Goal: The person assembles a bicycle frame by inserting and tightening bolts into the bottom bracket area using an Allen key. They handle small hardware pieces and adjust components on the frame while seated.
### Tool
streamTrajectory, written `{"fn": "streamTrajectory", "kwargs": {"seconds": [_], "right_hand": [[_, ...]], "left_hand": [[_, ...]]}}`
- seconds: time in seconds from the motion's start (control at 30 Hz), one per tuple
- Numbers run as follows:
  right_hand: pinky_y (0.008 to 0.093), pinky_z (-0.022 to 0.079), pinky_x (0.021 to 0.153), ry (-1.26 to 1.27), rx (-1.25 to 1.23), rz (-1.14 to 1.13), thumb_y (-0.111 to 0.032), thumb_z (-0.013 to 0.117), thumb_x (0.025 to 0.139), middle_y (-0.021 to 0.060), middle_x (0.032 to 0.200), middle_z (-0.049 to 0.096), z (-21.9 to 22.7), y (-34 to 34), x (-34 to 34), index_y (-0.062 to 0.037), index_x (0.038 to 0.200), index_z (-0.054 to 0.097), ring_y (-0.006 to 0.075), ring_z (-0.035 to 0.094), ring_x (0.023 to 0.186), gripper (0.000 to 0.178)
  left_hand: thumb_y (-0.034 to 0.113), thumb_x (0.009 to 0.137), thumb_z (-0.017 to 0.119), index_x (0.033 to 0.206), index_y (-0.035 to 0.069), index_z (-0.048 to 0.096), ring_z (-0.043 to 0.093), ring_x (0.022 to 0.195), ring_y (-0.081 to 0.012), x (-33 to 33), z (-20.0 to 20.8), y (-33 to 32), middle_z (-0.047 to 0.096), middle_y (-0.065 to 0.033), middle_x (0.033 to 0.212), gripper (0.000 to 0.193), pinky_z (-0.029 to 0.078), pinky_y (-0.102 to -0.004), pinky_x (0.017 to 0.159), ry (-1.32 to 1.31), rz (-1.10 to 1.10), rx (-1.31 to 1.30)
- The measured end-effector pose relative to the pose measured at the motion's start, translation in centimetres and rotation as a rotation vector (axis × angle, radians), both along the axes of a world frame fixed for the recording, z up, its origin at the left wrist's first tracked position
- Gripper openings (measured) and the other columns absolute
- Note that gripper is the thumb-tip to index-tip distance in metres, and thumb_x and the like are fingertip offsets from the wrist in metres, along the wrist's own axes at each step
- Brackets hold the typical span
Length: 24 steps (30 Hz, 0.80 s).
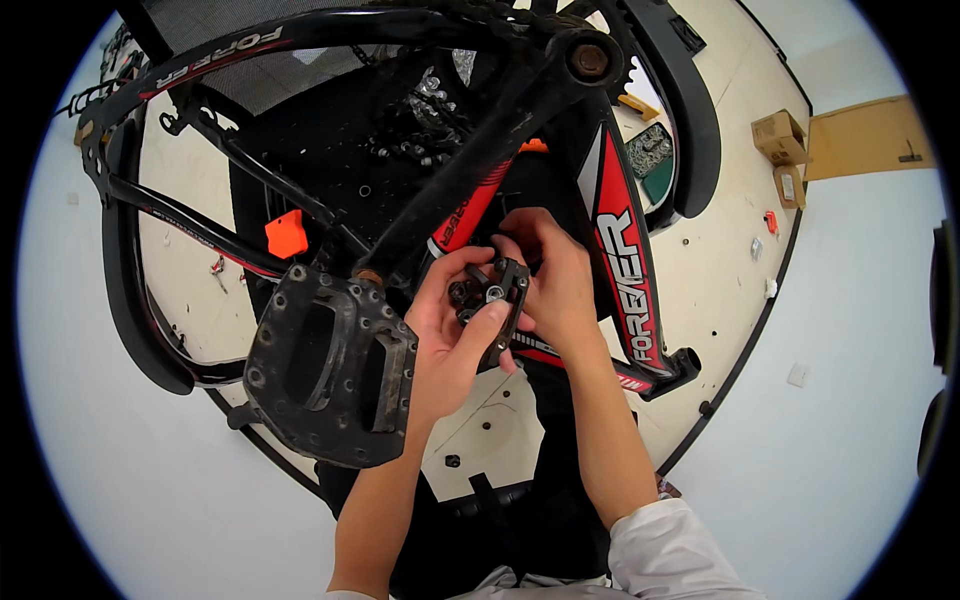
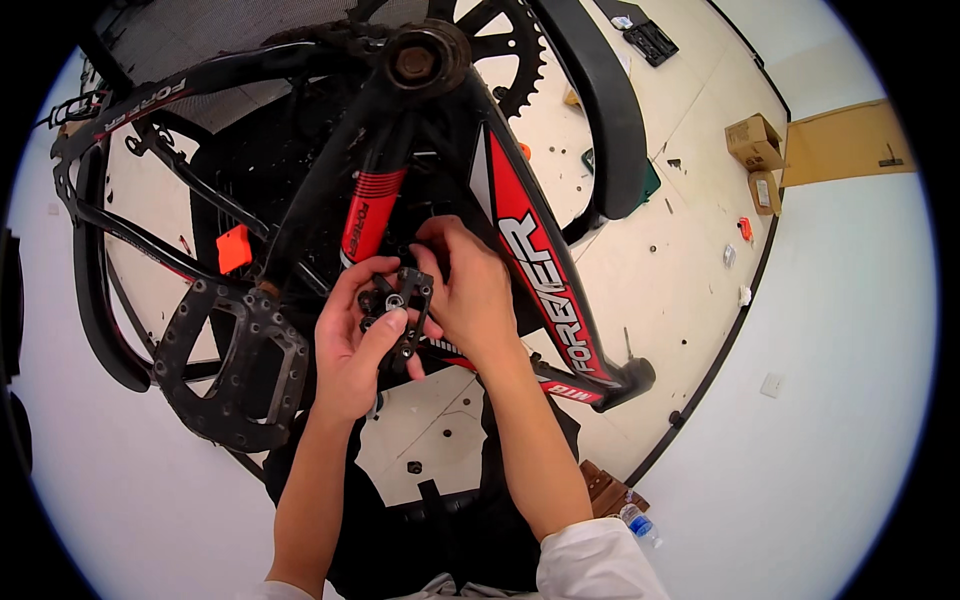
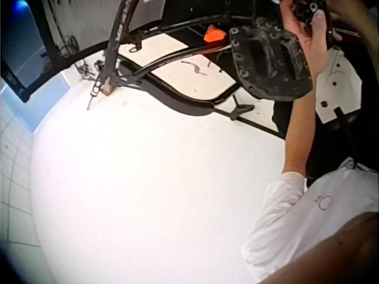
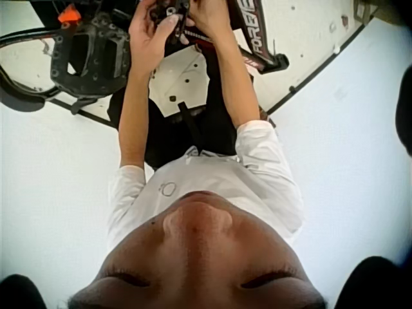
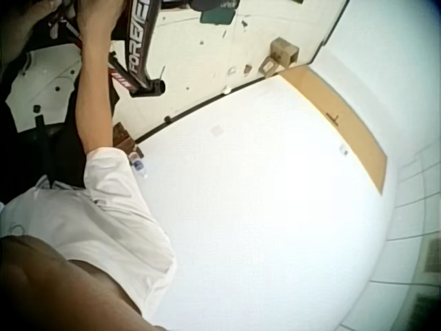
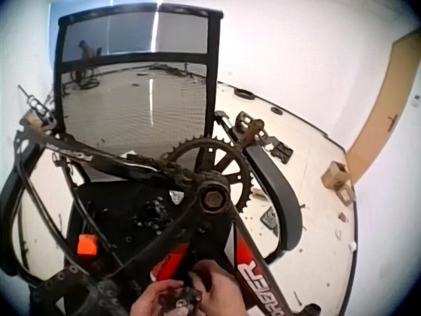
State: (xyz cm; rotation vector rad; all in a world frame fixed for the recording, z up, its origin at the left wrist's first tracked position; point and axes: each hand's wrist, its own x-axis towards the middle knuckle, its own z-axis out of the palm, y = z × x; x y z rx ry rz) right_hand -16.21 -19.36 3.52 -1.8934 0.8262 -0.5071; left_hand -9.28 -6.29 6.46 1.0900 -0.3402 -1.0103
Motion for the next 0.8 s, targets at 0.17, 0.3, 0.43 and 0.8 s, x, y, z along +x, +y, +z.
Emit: {"fn": "streamTrajectory", "kwargs": {"seconds": [0.17, 0.3, 0.43, 0.8], "right_hand": [[0.0269, 0.052, 0.065, -0.127, 0.006, -0.068, -0.004, 0.068, 0.091, 0.0092, 0.083, 0.07, 2.5, 1.1, -2.5, -0.0004, 0.103, 0.061, 0.0152, 0.069, 0.072, 0.015], [0.0227, 0.053, 0.062, -0.388, 0.322, -0.301, -0.001, 0.067, 0.093, 0.0098, 0.087, 0.073, 4.9, 0.6, -4.0, 0.0024, 0.104, 0.06, 0.0105, 0.065, 0.066, 0.014], [0.0229, 0.055, 0.064, -0.347, 0.435, -0.124, 0.003, 0.067, 0.091, 0.0121, 0.088, 0.074, 6.7, 1.3, -4.9, 0.005, 0.101, 0.061, 0.0114, 0.068, 0.069, 0.012], [0.0211, 0.053, 0.061, -0.233, 0.336, -0.025, 0.005, 0.071, 0.088, 0.0069, 0.082, 0.071, 4.3, 2.4, -4.7, 0.0047, 0.092, 0.065, 0.0078, 0.067, 0.069, 0.007]], "left_hand": [[0.018, 0.099, 0.048, 0.136, -0.001, 0.041, 0.065, 0.066, -0.0221, 0.2, 0.7, 0.5, 0.055, -0.0139, 0.111, 0.043, 0.05, -0.0259, 0.045, 0.125, -0.058, 0.029], [0.033, 0.102, 0.037, 0.14, 0.003, 0.038, 0.057, 0.062, -0.0198, -0.4, -0.5, 0.2, 0.052, -0.0106, 0.105, 0.048, 0.04, -0.0271, 0.047, 0.299, 0.047, -0.122], [0.027, 0.1, 0.04, 0.141, 0.005, 0.035, 0.058, 0.082, -0.0182, -0.9, -1.0, 0.0, 0.052, -0.0139, 0.115, 0.047, 0.044, -0.0307, 0.067, 0.226, 0.06, -0.118], [0.024, 0.1, 0.042, 0.143, 0.012, 0.028, 0.055, 0.112, -0.0225, -2.4, -1.0, -1.8, 0.047, -0.0195, 0.134, 0.046, 0.046, -0.0364, 0.095, 0.294, 0.064, -0.109]]}}
